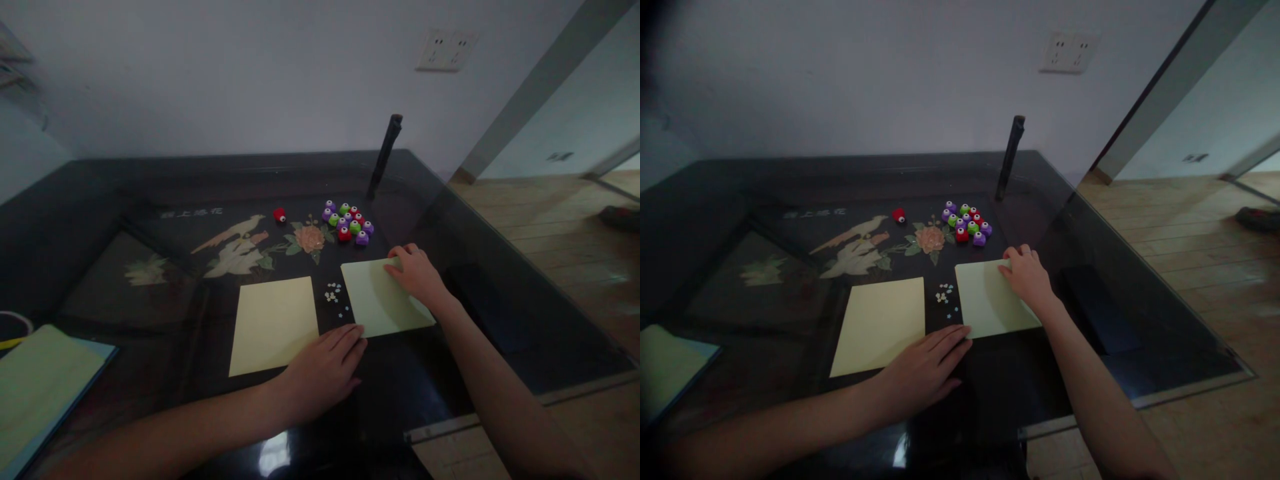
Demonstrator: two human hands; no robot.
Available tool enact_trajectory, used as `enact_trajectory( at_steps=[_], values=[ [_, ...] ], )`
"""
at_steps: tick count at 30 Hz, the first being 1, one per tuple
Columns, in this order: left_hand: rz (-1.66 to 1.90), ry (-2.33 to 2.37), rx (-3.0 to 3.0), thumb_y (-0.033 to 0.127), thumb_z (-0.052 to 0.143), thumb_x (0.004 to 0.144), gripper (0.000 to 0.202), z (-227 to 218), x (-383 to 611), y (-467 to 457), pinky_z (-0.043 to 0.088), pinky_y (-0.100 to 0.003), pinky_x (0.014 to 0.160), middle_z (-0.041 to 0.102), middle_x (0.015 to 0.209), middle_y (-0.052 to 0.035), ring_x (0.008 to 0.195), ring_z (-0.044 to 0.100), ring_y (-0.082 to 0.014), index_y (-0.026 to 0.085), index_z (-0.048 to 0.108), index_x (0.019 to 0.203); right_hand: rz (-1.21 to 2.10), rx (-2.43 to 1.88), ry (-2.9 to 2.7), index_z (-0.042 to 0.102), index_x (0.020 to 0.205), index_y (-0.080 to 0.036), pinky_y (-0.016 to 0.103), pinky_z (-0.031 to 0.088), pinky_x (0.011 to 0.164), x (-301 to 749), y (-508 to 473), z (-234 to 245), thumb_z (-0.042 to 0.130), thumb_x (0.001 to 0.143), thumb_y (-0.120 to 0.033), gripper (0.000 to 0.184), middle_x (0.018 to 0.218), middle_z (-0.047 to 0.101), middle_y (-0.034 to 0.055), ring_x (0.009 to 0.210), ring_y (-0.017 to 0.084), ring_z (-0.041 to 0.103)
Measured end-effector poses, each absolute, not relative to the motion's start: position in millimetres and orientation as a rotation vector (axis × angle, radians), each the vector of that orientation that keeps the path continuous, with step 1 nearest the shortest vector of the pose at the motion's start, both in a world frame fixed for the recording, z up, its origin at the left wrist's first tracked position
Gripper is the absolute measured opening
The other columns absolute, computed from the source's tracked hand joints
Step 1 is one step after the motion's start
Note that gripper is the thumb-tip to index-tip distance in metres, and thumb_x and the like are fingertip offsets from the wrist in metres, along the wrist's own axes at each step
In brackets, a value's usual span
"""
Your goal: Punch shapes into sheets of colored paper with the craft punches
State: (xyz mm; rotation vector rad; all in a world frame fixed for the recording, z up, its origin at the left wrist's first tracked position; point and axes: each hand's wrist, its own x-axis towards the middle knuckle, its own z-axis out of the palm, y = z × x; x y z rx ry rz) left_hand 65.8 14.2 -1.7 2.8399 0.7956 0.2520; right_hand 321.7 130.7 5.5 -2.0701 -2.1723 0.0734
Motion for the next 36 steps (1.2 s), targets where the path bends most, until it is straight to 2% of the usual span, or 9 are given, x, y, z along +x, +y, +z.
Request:
enact_trajectory(
  at_steps=[13, 17, 20, 23, 25, 30, 36],
  values=[
    [0.265, 0.753, 2.846, 0.038, 0.061, 0.089, 0.054, 6.7, 65.5, 14.6, 0.040, -0.034, 0.108, 0.051, 0.141, -0.0162, 0.132, 0.044, -0.0261, 0.007, 0.049, 0.131, 0.044, -2.007, -2.154, 0.062, 0.103, -0.023, 0.041, 0.047, 0.077, 322.3, 126.7, 0.7, 0.056, 0.086, -0.031, 0.020, 0.106, 0.055, 0.0128, 0.100, 0.031, 0.051],
    [0.326, 0.737, 2.806, 0.032, 0.060, 0.089, 0.043, 27.5, 53.3, 30.8, 0.043, -0.038, 0.104, 0.054, 0.136, -0.0120, 0.126, 0.049, -0.0266, 0.015, 0.051, 0.127, 0.019, -2.014, -2.122, 0.061, 0.108, -0.023, 0.042, 0.048, 0.075, 322.9, 125.1, 3.2, 0.054, 0.086, -0.032, 0.024, 0.109, 0.054, 0.0132, 0.101, 0.031, 0.052],
    [0.303, 0.997, 2.713, 0.024, 0.059, 0.089, 0.031, 37.5, 23.6, 57.8, 0.044, -0.040, 0.100, 0.061, 0.123, -0.0091, 0.116, 0.055, -0.0246, 0.017, 0.056, 0.119, -0.010, -1.995, -2.092, 0.061, 0.109, -0.022, 0.043, 0.049, 0.075, 323.6, 124.5, 6.7, 0.050, 0.089, -0.035, 0.026, 0.111, 0.055, 0.0137, 0.101, 0.031, 0.054],
    [0.216, 1.433, 2.549, 0.032, 0.063, 0.087, 0.040, 33.8, -17.9, 84.4, 0.041, -0.045, 0.101, 0.057, 0.126, -0.0109, 0.119, 0.050, -0.0283, 0.018, 0.053, 0.123, -0.035, -1.930, -2.078, 0.062, 0.105, -0.021, 0.042, 0.050, 0.076, 323.8, 125.3, 9.3, 0.048, 0.090, -0.035, 0.024, 0.111, 0.056, 0.0127, 0.101, 0.030, 0.055],
    [0.184, 1.644, 2.438, 0.039, 0.068, 0.082, 0.050, 27.5, -41.5, 95.3, 0.042, -0.048, 0.098, 0.055, 0.127, -0.0162, 0.119, 0.049, -0.0333, 0.014, 0.053, 0.122, -0.036, -1.874, -2.083, 0.063, 0.101, -0.022, 0.042, 0.050, 0.077, 323.3, 126.3, 9.7, 0.049, 0.090, -0.034, 0.022, 0.108, 0.058, 0.0115, 0.100, 0.029, 0.056],
    [0.183, 1.669, 2.377, 0.041, 0.071, 0.077, 0.047, 18.4, -64.1, 101.9, 0.045, -0.042, 0.091, 0.059, 0.116, -0.0138, 0.109, 0.056, -0.0311, 0.015, 0.056, 0.113, 0.060, -1.728, -2.075, 0.064, 0.094, -0.022, 0.040, 0.051, 0.076, 314.3, 125.9, 10.3, 0.049, 0.088, -0.032, 0.019, 0.104, 0.061, 0.0097, 0.094, 0.027, 0.059],
    [0.265, 1.597, 2.300, 0.040, 0.077, 0.070, 0.047, 12.6, -72.4, 100.1, 0.046, -0.040, 0.087, 0.061, 0.108, -0.0109, 0.104, 0.056, -0.0313, 0.016, 0.057, 0.106, 0.358, -1.467, -2.108, 0.063, 0.090, -0.021, 0.032, 0.052, 0.069, 277.6, 118.3, 23.6, 0.048, 0.089, -0.027, 0.017, 0.103, 0.062, 0.0086, 0.087, 0.021, 0.062]
  ],
)
